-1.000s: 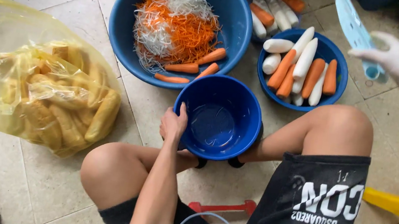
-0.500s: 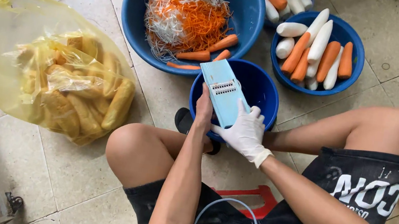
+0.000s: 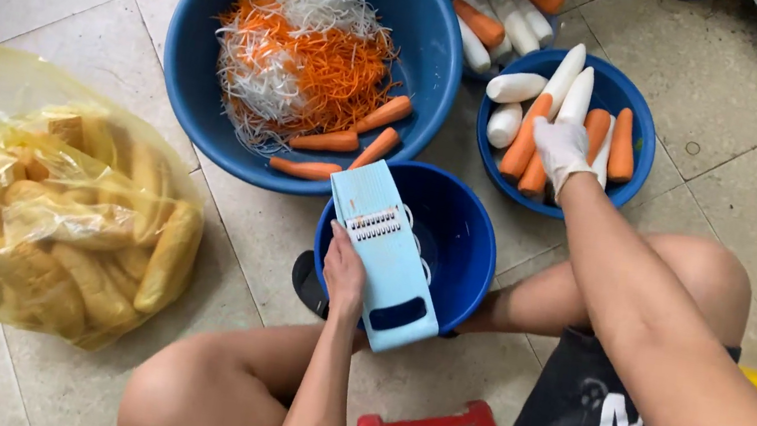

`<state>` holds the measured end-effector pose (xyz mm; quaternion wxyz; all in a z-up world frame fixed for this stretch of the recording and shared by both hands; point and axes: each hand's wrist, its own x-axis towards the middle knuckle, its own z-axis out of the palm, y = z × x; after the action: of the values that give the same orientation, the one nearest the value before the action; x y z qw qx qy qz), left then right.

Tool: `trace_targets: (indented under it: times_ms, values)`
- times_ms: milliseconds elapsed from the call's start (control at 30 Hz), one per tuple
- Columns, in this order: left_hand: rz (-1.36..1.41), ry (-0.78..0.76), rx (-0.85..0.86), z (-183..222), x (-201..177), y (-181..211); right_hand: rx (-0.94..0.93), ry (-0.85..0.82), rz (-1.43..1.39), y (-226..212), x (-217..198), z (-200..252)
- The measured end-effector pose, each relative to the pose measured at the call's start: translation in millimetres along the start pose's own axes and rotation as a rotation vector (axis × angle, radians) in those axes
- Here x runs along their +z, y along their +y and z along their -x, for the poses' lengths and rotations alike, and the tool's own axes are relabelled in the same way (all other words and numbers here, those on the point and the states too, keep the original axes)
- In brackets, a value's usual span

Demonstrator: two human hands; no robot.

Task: Grating daikon radishes and carrots into a bowl using a mandoline-style grater.

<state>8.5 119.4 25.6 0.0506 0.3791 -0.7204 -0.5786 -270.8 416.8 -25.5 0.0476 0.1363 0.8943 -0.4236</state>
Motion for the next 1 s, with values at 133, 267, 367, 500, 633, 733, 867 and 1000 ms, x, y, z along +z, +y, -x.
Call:
trace_targets:
  times_ms: [133,267,367,500,633,733,867,1000]
  values:
    - [0.073,-0.042,-0.121,-0.7,-2.5,9.4,0.137,0.158,0.182,74.1,14.8,-71.5]
    - [0.121,-0.106,-0.212,-2.7,-2.8,0.5,0.096,0.187,0.301,110.4,26.6,-92.5]
    - [0.215,-0.181,-0.224,-8.9,-2.7,-9.3,0.109,0.241,0.21,78.0,13.1,-69.6]
    - [0.163,-0.17,-0.214,-20.3,1.2,-25.1,0.138,0.396,-0.011,-7.4,-37.9,-16.5]
    - [0.281,-0.175,-0.219,-22.7,2.3,-20.2,-0.056,0.598,-0.15,-46.7,-85.6,-11.0]
    - [0.304,-0.205,-0.257,-11.9,-0.8,-0.3,-0.272,0.592,-0.418,-64.7,-127.1,2.8]
    - [0.257,-0.265,-0.191,-0.7,-3.3,21.4,0.021,0.02,-1.353,-123.4,-173.6,104.7]
    - [0.596,-0.429,-0.219,10.1,-5.3,34.3,0.329,-0.371,-1.51,-136.0,-126.0,165.2]
